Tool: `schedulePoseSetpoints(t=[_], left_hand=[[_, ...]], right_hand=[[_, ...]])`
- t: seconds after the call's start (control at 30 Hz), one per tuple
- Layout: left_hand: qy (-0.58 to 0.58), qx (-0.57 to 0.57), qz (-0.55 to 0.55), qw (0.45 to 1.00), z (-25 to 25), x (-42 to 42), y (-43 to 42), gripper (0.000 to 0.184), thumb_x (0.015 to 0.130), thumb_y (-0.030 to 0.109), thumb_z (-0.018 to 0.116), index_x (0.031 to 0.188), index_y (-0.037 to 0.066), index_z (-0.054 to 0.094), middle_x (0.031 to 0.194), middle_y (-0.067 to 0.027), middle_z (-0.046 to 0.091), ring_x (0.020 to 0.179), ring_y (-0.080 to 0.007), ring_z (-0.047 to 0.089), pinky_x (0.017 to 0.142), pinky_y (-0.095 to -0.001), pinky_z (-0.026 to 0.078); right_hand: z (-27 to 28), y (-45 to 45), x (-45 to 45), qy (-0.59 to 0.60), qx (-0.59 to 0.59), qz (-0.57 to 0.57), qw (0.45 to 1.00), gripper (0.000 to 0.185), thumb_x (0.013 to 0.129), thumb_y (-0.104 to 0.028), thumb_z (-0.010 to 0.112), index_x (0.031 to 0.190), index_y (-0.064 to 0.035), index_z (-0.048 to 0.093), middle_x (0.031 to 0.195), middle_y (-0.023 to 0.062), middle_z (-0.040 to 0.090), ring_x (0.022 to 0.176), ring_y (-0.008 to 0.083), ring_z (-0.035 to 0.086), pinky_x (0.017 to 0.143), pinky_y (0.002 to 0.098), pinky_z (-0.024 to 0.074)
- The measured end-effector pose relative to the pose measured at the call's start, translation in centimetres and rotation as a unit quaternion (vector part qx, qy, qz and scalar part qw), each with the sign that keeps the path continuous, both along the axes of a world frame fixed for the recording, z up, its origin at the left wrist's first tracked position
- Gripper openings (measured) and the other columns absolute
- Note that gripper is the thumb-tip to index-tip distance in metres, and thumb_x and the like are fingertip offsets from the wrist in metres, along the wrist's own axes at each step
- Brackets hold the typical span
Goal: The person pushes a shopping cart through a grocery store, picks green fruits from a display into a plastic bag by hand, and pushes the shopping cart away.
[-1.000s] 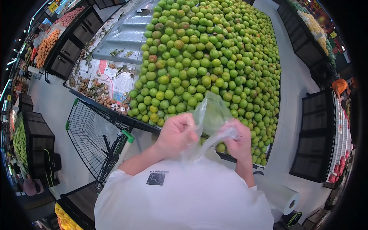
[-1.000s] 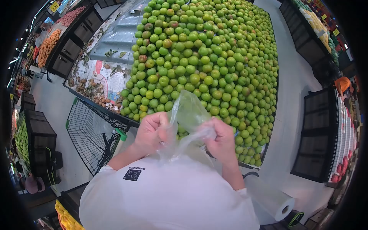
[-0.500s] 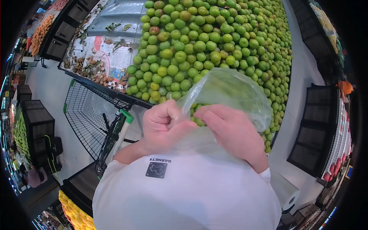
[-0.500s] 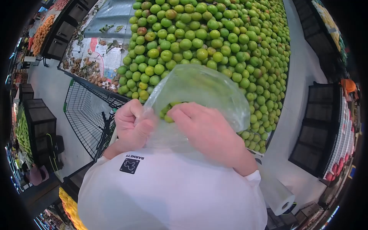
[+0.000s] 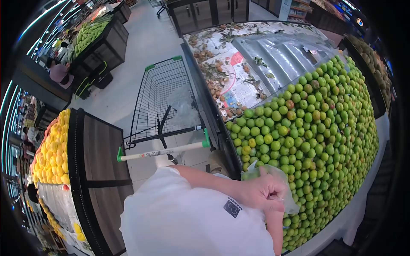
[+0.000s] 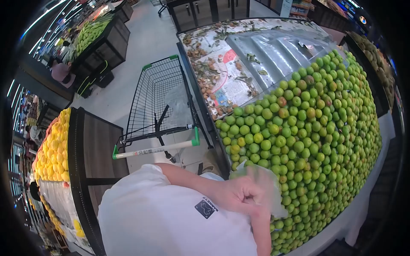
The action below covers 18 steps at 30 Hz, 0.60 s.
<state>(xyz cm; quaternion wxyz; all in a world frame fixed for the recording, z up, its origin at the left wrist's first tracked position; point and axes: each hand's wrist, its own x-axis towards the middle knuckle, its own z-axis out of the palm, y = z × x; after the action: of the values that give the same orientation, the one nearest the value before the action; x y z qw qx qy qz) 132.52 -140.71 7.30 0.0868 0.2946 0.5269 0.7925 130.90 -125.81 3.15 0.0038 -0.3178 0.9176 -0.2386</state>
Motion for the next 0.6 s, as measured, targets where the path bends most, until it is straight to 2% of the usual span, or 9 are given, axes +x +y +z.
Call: schedulePoseSetpoints(t=[0.23, 0.3, 0.33, 0.5, 0.6], left_hand=[[0.013, -0.003, 0.005, 1.000, -0.3, 0.2, 0.8, 0.039, 0.095, 0.022, 0.069, 0.072, 0.006, 0.043, 0.061, 0.0039, 0.036, 0.055, -0.0075, 0.033, 0.050, -0.0275, 0.027], [0.019, -0.009, 0.012, 1.000, -0.2, 0.2, 0.7, 0.039, 0.096, 0.023, 0.069, 0.072, 0.006, 0.044, 0.061, 0.0042, 0.036, 0.055, -0.0074, 0.033, 0.050, -0.0274, 0.027], [0.014, -0.006, 0.000, 1.000, 0.1, 0.2, 0.7, 0.040, 0.096, 0.024, 0.069, 0.072, 0.006, 0.043, 0.061, 0.0041, 0.036, 0.055, -0.0074, 0.032, 0.049, -0.0275, 0.026], [0.024, -0.012, -0.007, 1.000, 0.4, 0.0, 0.7, 0.041, 0.095, 0.025, 0.070, 0.071, 0.007, 0.042, 0.061, 0.0037, 0.035, 0.054, -0.0075, 0.031, 0.049, -0.0277, 0.025], [0.024, -0.016, -0.012, 1.000, 0.3, 0.1, 0.8, 0.040, 0.094, 0.022, 0.071, 0.072, 0.007, 0.041, 0.061, 0.0033, 0.035, 0.054, -0.0079, 0.032, 0.050, -0.0282, 0.025]], right_hand=[[0.6, -0.2, -0.3, -0.069, 0.055, 0.046, 0.995, 0.026, 0.078, -0.008, 0.060, 0.103, -0.0032, 0.061, 0.106, 0.0185, 0.058, 0.107, 0.0396, 0.054, 0.088, 0.0497, 0.0425], [1.3, -0.2, -0.1, -0.094, -0.117, 0.026, 0.988, 0.034, 0.076, -0.023, 0.063, 0.106, -0.0060, 0.060, 0.102, 0.0171, 0.056, 0.102, 0.0404, 0.053, 0.086, 0.0490, 0.0412], [1.2, -0.2, -0.1, -0.094, -0.172, 0.024, 0.980, 0.034, 0.077, -0.022, 0.063, 0.106, -0.0064, 0.061, 0.102, 0.0168, 0.056, 0.102, 0.0398, 0.053, 0.085, 0.0484, 0.0415], [-0.1, 0.5, -0.3, -0.042, -0.049, 0.029, 0.997, 0.032, 0.079, -0.020, 0.064, 0.108, -0.0086, 0.062, 0.102, 0.0148, 0.056, 0.099, 0.0369, 0.054, 0.084, 0.0452, 0.0433], [-0.5, 0.6, -0.5, -0.031, -0.014, 0.032, 0.999, 0.031, 0.080, -0.019, 0.065, 0.109, -0.0098, 0.063, 0.102, 0.0136, 0.056, 0.097, 0.0352, 0.055, 0.084, 0.0433, 0.0444]])
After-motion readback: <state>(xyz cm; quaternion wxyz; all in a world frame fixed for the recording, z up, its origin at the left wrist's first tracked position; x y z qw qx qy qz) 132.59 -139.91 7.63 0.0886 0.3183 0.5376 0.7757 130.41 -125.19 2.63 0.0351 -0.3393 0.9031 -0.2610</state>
